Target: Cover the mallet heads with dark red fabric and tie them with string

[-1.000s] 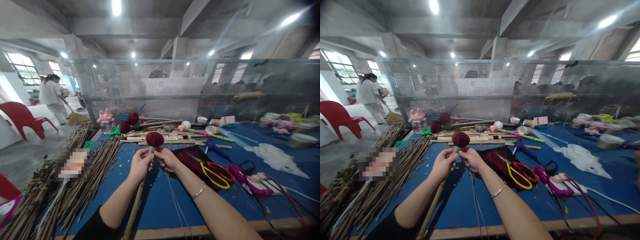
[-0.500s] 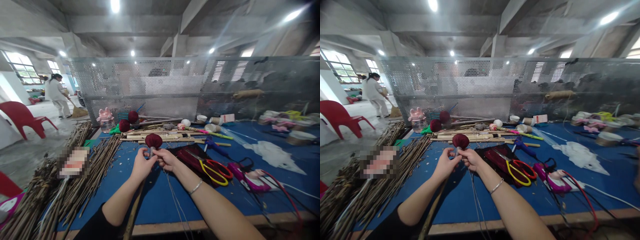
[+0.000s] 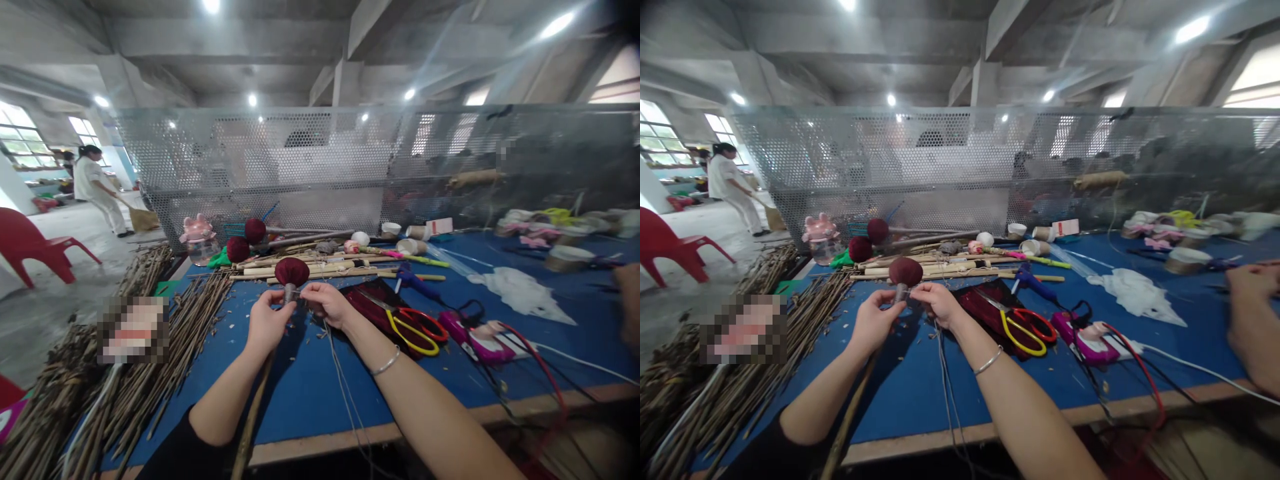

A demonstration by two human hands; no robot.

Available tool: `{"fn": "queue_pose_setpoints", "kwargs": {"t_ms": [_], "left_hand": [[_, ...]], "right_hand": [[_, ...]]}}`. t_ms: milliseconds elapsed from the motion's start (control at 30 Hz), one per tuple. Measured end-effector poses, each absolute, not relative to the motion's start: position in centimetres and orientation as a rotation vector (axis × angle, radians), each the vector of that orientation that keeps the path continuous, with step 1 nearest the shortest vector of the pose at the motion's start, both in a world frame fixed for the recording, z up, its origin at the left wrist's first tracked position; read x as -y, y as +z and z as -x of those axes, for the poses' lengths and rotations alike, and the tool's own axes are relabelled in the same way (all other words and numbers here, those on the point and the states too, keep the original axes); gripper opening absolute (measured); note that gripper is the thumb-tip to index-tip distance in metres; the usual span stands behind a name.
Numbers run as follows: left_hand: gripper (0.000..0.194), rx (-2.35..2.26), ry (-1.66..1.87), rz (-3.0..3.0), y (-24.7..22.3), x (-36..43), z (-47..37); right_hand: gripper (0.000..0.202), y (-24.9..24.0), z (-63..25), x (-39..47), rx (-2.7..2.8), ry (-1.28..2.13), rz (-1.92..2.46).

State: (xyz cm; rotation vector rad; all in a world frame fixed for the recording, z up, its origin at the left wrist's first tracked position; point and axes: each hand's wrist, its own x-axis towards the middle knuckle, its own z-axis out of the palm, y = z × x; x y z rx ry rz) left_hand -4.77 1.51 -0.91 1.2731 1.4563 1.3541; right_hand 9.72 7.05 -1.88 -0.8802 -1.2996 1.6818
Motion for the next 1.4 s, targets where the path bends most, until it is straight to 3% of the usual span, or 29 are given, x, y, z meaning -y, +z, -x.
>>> {"fn": "queue_pose_setpoints", "kwargs": {"t_ms": [433, 533, 700, 900, 1100, 1233, 1400], "left_hand": [[0.046, -1.011, 1.406, -0.954, -1.2, -2.1, 4.2], [0.039, -0.965, 1.356, -0.857, -1.2, -2.0, 4.0], [0.021, -0.997, 1.185, -0.693, -1.3, -1.9, 4.0], [0.039, -1.277, 1.335, -1.149, -2.7, -1.9, 3.9], [0.029, -1.358, 1.392, -1.301, -2.7, -2.2, 4.5], [0.031, -1.358, 1.42, -1.271, -2.3, -2.4, 4.8], [0.033, -1.266, 1.443, -1.181, -2.1, -2.3, 4.5]], "right_hand": [[0.034, -2.1, -8.9, -7.2, 1.114, 1.952, 0.732], [0.035, -2.6, -8.7, -7.3, 1.0, 2.08, 0.838], [0.032, -3.4, -8.2, -7.4, 0.962, 1.968, 0.892], [0.042, -3.5, -7.2, -7.0, 1.003, 1.888, 0.924], [0.043, -2.7, -8.0, -6.8, 1.229, 1.813, 0.927], [0.031, -2.0, -9.0, -6.8, 1.227, 1.774, 0.854], [0.032, -1.9, -8.8, -6.8, 1.144, 1.763, 0.82]]}}
